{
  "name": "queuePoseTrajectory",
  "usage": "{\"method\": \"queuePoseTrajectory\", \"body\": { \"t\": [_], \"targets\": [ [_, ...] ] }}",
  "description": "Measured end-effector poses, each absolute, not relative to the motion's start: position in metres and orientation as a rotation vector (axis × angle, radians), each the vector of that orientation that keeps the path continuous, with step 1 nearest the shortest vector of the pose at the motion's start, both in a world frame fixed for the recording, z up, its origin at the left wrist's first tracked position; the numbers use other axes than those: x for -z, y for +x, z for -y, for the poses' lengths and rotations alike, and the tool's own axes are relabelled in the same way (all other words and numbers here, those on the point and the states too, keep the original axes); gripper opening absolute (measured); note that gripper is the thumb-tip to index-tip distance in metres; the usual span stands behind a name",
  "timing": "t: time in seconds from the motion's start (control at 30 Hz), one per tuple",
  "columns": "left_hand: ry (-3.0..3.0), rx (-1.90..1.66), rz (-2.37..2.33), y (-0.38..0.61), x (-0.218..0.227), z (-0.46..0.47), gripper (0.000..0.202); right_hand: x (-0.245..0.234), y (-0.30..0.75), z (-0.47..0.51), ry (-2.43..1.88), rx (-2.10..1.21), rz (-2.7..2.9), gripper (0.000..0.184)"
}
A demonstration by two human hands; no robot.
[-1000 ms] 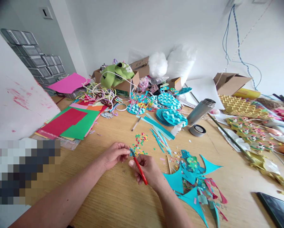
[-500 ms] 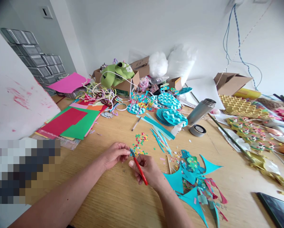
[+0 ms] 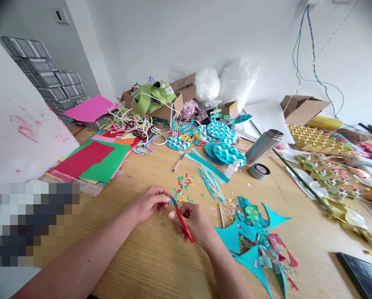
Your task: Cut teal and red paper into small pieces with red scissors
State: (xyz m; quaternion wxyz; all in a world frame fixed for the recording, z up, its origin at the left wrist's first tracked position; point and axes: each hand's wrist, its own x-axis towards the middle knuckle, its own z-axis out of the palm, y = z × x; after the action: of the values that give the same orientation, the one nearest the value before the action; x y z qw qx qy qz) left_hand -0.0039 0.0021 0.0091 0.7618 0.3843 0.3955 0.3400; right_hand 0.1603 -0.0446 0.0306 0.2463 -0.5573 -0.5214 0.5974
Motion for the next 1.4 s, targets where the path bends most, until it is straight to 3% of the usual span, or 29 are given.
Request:
{"method": "queuePoseTrajectory", "body": {
  "t": [0.43, 0.63, 0.9, 1.4],
  "targets": [
    [0.924, -0.746, -0.890, -0.005, -0.011, -0.003, 0.015, -0.025, 0.164, 0.043, -1.576, -1.523, 1.410, 0.036],
    [1.323, -0.782, -1.146, 0.001, -0.007, -0.002, 0.007, -0.032, 0.165, 0.041, -1.583, -1.407, 1.351, 0.038],
    [1.767, -0.771, -1.290, 0.000, 0.013, 0.000, 0.019, -0.035, 0.164, 0.042, -1.584, -1.385, 1.318, 0.041],
    [1.661, -0.810, -1.245, 0.001, 0.006, 0.000, 0.011, -0.034, 0.164, 0.041, -1.587, -1.384, 1.333, 0.040]
  ]
}}
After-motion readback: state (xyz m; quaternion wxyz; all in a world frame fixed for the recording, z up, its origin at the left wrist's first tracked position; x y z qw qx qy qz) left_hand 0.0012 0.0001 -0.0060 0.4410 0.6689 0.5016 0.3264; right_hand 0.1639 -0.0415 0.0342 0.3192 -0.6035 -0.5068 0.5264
